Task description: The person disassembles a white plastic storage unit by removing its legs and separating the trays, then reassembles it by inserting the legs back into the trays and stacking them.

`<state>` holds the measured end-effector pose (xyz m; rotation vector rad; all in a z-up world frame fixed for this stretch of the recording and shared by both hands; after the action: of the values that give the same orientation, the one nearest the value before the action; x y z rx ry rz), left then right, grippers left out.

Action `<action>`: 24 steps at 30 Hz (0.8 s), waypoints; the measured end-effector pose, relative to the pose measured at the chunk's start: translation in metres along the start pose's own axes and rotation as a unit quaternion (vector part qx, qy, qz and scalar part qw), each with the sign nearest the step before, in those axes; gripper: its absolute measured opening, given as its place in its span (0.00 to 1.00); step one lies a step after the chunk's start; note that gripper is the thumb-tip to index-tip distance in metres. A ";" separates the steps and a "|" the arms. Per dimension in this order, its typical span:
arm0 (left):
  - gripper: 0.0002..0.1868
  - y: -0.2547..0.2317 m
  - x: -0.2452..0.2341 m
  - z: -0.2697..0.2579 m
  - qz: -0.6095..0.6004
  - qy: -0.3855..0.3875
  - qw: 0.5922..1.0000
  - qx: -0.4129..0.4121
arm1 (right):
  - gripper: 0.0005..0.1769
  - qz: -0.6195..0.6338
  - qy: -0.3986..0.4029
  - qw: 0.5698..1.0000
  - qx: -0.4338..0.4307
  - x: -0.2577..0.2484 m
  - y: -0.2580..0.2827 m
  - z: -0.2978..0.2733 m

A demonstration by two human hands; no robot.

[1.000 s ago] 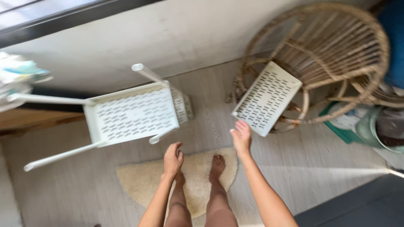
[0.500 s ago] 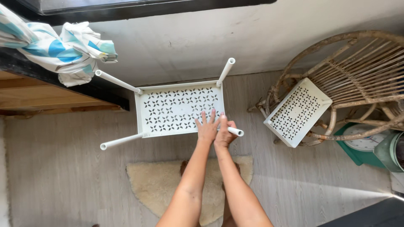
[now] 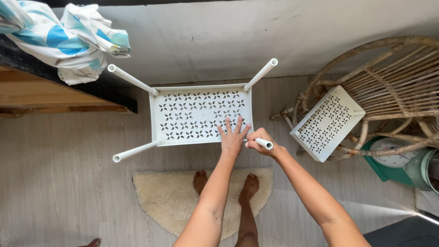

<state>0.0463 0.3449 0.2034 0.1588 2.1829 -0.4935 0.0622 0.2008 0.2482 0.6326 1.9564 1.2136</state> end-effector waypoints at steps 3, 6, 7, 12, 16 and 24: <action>0.43 -0.001 -0.001 0.003 0.035 -0.048 0.998 -0.002 | 0.12 0.027 -0.128 0.991 -0.024 -0.007 0.022 -0.009; 0.46 -0.007 0.004 0.003 0.052 -0.046 0.997 -0.016 | 0.13 -0.033 -0.327 0.943 -0.060 -0.006 0.064 -0.043; 0.44 -0.005 0.004 0.003 0.035 -0.039 0.998 -0.017 | 0.19 -0.066 -0.391 0.916 -0.067 -0.003 0.080 -0.054; 0.44 -0.004 0.006 0.000 0.030 -0.042 0.999 -0.020 | 0.22 0.014 -0.391 0.917 0.075 0.006 0.113 -0.069; 0.47 -0.004 0.005 0.003 0.045 -0.023 0.998 -0.023 | 0.10 -0.098 -0.241 0.965 0.004 -0.018 0.130 -0.055; 0.46 -0.005 0.018 0.001 0.074 -0.085 0.994 -0.011 | 0.11 -0.052 -0.098 0.955 -0.274 -0.152 0.241 -0.033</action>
<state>0.0346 0.3393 0.1904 0.2562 1.9918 -0.3839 0.1347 0.1773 0.5248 0.3376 1.3792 1.4810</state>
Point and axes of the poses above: each hand's wrist, its own z-axis towards the middle knuckle, its own x-axis out of the palm, y = z × x, the point moved 3 cm from there along z, towards the middle knuckle, and after that the axes turned 9 degrees about x, right-handed, at the moved point
